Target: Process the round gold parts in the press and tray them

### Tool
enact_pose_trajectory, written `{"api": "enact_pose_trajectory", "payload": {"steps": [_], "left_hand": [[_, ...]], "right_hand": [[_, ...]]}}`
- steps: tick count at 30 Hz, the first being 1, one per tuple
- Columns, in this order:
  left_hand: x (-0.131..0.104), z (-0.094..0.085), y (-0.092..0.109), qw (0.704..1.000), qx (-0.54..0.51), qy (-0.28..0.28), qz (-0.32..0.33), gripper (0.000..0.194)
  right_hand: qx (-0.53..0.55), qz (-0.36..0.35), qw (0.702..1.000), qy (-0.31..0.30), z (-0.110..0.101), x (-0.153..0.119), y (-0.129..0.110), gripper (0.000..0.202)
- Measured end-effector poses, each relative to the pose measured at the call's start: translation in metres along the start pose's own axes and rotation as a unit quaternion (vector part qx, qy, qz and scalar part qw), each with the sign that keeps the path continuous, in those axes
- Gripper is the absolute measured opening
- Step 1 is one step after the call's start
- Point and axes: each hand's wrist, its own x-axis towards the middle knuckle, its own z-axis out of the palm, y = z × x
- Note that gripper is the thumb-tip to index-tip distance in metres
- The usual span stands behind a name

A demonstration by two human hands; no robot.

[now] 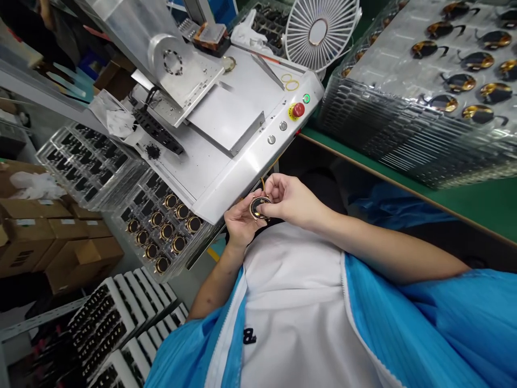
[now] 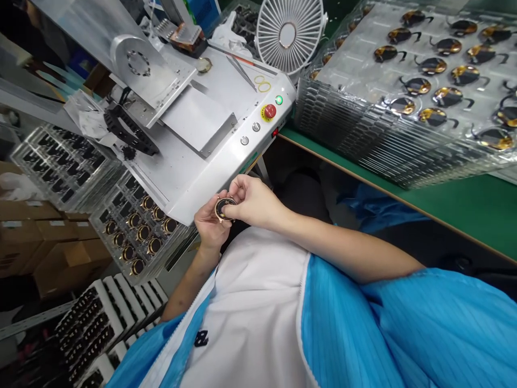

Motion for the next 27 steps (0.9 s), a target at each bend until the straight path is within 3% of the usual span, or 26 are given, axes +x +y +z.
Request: {"api": "enact_pose_trajectory", "payload": {"steps": [7, 14, 22, 27], "left_hand": [[0.002, -0.002, -0.003, 1.000, 0.016, 0.005, 0.001, 0.063], [0.001, 0.001, -0.003, 1.000, -0.003, 0.002, 0.008, 0.061], [-0.003, 0.004, -0.003, 0.999, 0.013, 0.038, 0.008, 0.059], [-0.003, 0.005, 0.000, 0.999, 0.035, 0.028, 0.027, 0.053]], "right_hand": [[-0.009, 0.005, 1.000, -0.004, -0.003, 0.000, 0.003, 0.037], [0.047, 0.014, 0.999, -0.008, -0.003, 0.004, 0.006, 0.039], [-0.004, 0.119, 0.992, -0.035, -0.012, 0.004, 0.006, 0.046], [0.034, 0.132, 0.990, -0.039, -0.015, 0.004, 0.013, 0.059]]}}
